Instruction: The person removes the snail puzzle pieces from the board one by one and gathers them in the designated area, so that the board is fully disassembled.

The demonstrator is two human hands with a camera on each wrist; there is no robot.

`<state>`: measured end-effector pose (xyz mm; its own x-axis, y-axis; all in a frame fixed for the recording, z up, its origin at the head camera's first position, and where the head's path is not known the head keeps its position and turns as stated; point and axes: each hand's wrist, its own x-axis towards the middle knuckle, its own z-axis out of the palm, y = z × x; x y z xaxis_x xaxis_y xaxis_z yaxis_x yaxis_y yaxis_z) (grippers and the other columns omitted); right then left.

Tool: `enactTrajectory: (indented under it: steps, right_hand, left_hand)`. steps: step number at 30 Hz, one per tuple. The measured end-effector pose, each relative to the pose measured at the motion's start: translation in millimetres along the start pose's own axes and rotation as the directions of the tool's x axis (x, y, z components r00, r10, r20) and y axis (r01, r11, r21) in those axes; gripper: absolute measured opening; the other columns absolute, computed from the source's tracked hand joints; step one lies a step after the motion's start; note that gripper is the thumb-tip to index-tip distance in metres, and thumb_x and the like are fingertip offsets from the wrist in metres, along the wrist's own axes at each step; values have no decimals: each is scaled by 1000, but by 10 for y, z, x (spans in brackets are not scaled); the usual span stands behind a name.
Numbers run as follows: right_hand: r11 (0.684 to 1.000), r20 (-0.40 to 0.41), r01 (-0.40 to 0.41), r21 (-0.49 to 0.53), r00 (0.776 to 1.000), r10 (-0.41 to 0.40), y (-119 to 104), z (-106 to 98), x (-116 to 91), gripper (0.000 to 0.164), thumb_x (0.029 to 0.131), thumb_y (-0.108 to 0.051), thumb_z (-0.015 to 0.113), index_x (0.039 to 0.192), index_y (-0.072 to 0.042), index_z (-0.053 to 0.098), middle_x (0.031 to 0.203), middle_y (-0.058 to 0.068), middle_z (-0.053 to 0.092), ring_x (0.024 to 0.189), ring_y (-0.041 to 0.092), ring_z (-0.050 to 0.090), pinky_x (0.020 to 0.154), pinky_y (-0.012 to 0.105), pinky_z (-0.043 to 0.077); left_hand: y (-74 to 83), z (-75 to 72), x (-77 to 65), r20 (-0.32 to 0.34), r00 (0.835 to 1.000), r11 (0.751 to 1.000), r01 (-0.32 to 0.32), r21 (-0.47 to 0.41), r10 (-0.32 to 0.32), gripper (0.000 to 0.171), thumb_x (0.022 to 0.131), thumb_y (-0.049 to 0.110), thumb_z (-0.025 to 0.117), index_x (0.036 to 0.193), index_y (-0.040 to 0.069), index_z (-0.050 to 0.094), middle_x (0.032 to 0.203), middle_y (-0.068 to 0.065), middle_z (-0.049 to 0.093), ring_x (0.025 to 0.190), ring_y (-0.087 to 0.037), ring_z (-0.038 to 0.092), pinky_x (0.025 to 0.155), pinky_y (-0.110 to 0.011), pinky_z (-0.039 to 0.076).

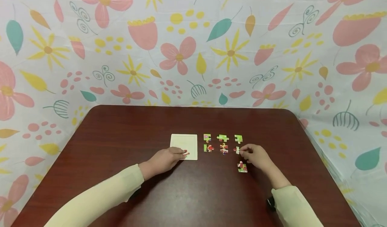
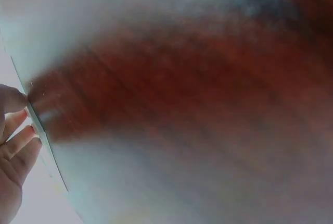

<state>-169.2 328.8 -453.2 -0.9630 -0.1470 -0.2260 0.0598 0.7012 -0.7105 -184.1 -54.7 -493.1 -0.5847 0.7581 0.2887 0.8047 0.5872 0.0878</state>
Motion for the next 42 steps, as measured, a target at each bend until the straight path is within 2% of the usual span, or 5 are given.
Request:
enactTrajectory:
  steps: [10,16,25,32,42]
  right_hand:
    - [983,-36,9,181,999,-2,-403,124,80,46,109,-27,51,137,9,54,120,27,68,101,23,69,84,33,62]
    - [962,-39,5,272,999,6,-625,401,194,41,108,-22,53,135,10,56,121,29,67,100,21,69,86,33,62]
    - [923,4,14,384,1000,-17,-898,888,400,35,106,-11,54,131,13,59,130,33,64,118,39,69,98,43,60]
    - [911,47,-31,412,999,13,-1049,1170,525,33,104,-11,55,128,11,62,130,30,65,121,38,68,100,45,59]
    - [927,61,-24,375,998,1,-1163,1285,567,33,103,-11,54,125,11,64,128,29,66,122,41,66,99,47,59]
  left_hand:
    - [-19,-26,-10,-23,999,1000,-26,-1,26,22,98,13,68,118,15,78,121,-3,76,114,-19,70,97,-29,58]
    - [-52,-113,-75,61,998,1000,26,3,-26,23,98,13,69,120,13,77,125,-4,74,119,-20,69,99,-33,59]
    - [-138,-113,-191,63,997,998,52,18,-53,21,98,14,68,116,14,78,121,-3,76,114,-19,71,92,-31,61]
    - [-163,-83,-207,68,998,997,-7,75,2,23,97,11,69,117,14,79,124,-3,76,114,-17,72,95,-28,59]
    - [-157,-111,-195,92,996,994,-10,113,0,23,96,12,69,116,16,79,123,-2,77,114,-16,73,95,-27,59]
